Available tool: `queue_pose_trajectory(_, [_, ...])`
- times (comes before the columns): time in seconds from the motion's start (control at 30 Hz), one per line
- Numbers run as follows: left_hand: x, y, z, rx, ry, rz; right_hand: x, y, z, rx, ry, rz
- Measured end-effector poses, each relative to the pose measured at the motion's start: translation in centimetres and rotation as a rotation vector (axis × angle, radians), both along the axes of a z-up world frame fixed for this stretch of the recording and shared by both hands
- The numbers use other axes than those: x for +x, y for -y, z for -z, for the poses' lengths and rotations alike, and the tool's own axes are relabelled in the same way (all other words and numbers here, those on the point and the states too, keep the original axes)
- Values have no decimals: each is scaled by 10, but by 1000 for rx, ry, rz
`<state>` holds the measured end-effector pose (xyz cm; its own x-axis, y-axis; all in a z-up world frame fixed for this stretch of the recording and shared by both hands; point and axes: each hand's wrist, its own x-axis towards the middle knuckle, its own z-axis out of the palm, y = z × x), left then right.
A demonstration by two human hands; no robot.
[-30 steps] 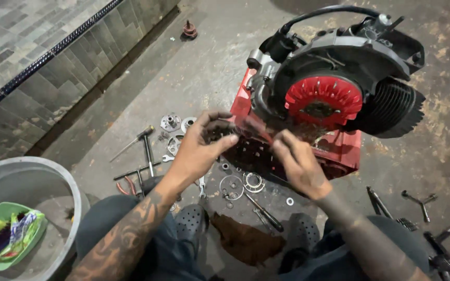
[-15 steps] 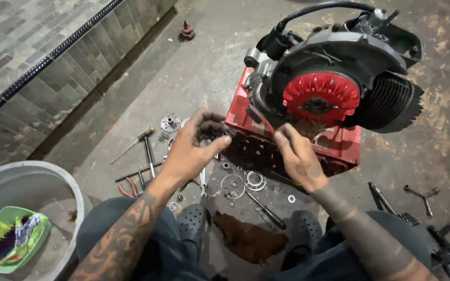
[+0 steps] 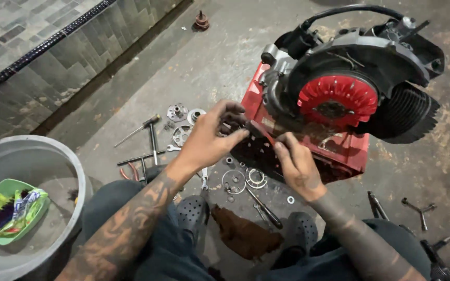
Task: The person sits on the floor and uses pliers to manipulate small metal rings, placing them onto a cylindrical metal component. They repeatedly pick up rings from the floor and insert them into the component, occasionally adjusting the component's position.
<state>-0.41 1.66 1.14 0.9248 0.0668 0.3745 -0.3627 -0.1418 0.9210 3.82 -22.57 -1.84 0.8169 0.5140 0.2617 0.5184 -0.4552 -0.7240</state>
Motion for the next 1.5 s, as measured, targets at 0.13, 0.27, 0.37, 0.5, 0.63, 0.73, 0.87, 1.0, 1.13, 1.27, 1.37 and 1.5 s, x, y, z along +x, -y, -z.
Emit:
queue_pose_trajectory(0.13, [2,0,1,6,19,-10,1,2,5,38,-20,43])
queue_pose_trajectory(0.27, [-1,-3,-2,-60,23,4,18,0,17,39,-37,110])
queue_pose_trajectory(0.37, [1,-5,-3,-69,40,-25,12,-2,10,118,-67,119])
queue_pose_trajectory(0.5, [-1,-2,4,-98,58,5,7,-6,34,155,-164,48])
queue_pose_trajectory(0.63, [-6,-2,2,-99,52,4,-5,-6,23,188,-227,63])
queue_pose_trajectory(0.73, [-5,-3,10,-144,50,8,-15,-8,33,158,-290,48])
queue_pose_trajectory(0.87, [-5,-2,12,-199,0,14,-8,-6,33,199,-287,51])
queue_pose_trajectory(1.0, [0,-2,9,-219,8,-36,-14,-10,24,204,-348,56])
queue_pose_trajectory(1.13, [5,-22,3,-277,26,-192,4,-2,67,141,-401,-16])
queue_pose_trajectory(1.27, [6,-37,-4,-331,-50,-436,-1,10,49,140,-380,-25])
queue_pose_trajectory(1.37, [2,-47,-11,-449,-10,-417,-3,18,35,118,-359,-9])
queue_pose_trajectory(1.5, [-7,-59,-21,-428,-25,-287,-10,30,24,239,-513,0])
